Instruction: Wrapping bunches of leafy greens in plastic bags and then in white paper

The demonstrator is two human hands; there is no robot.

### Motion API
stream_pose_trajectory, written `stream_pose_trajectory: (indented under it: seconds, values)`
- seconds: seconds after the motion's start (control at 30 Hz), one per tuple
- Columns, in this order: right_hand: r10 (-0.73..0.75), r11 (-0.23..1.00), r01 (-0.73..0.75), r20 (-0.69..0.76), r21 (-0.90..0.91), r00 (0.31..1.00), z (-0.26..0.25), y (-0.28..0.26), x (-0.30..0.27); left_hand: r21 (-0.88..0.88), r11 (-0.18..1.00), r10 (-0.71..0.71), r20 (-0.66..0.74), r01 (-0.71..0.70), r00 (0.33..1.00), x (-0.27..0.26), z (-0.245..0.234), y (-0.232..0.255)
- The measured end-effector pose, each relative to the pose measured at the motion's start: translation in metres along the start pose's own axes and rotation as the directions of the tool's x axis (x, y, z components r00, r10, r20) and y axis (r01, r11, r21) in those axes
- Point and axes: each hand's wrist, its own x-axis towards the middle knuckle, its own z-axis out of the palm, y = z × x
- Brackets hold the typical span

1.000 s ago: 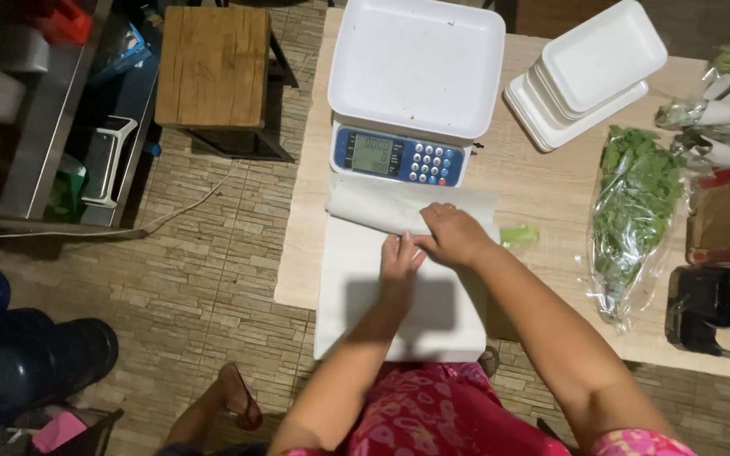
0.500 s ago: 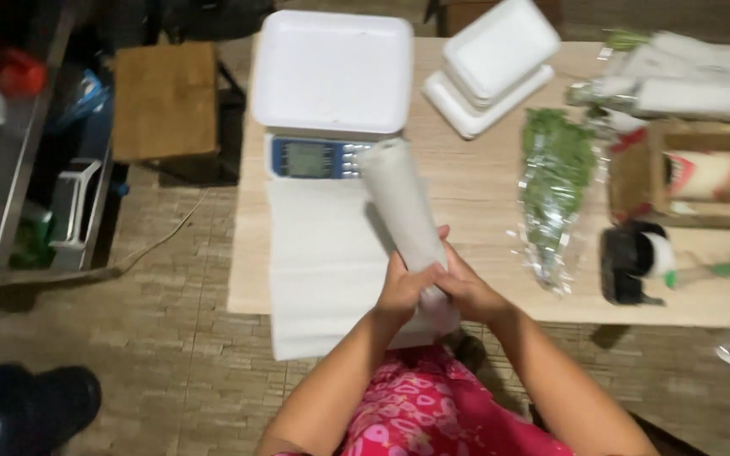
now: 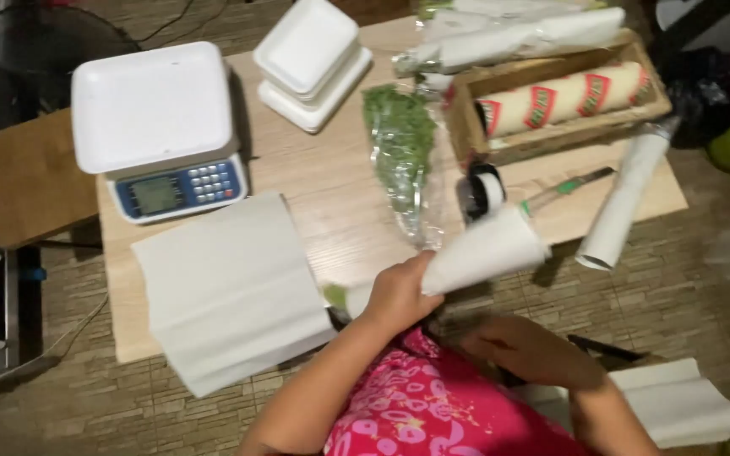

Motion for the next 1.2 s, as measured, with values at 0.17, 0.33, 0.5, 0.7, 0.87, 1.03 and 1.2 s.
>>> stream_pose_trajectory:
  seconds: [0.17, 0.33, 0.5, 0.7, 0.87, 1.03, 1.2]
  values:
    - [0.203, 0.494, 0.155, -0.287, 0.855, 0.936, -0.004, 0.137, -0.011, 0.581, 0.753, 0.325, 0.082, -0.310, 0.942, 0.021, 0.094, -0.022]
    - [0.195, 0.976, -0.195, -0.773, 0.094, 0.604, -0.030, 0.190, 0.068, 0.669, 0.676, 0.288, 0.147, -0.309, 0.946, 0.055, 0.123, -0.008]
    - [0.153, 0.947, -0.309, -0.718, -0.089, 0.679, -0.031, 0.184, 0.119, 0.693, 0.681, 0.126, 0.209, -0.238, 0.970, 0.082, 0.139, -0.020]
    - [0.224, 0.938, -0.344, -0.693, -0.037, 0.685, -0.025, 0.194, 0.155, 0.705, 0.685, -0.017, 0.270, -0.185, 0.963, 0.102, 0.146, -0.030]
    - [-0.072, 0.997, 0.021, -0.920, -0.069, 0.384, -0.008, 0.191, 0.161, 0.731, 0.667, -0.041, 0.225, -0.141, 0.973, 0.110, 0.158, -0.044]
    - [0.285, 0.911, 0.068, -0.741, 0.406, 0.608, 0.040, 0.178, 0.051, 0.729, 0.670, -0.041, 0.225, -0.140, 0.973, 0.110, 0.160, -0.047]
    - [0.528, 0.752, -0.091, -0.515, 0.652, 0.676, 0.083, 0.193, -0.045, 0.730, 0.649, 0.025, 0.264, -0.216, 0.964, 0.110, 0.155, -0.047]
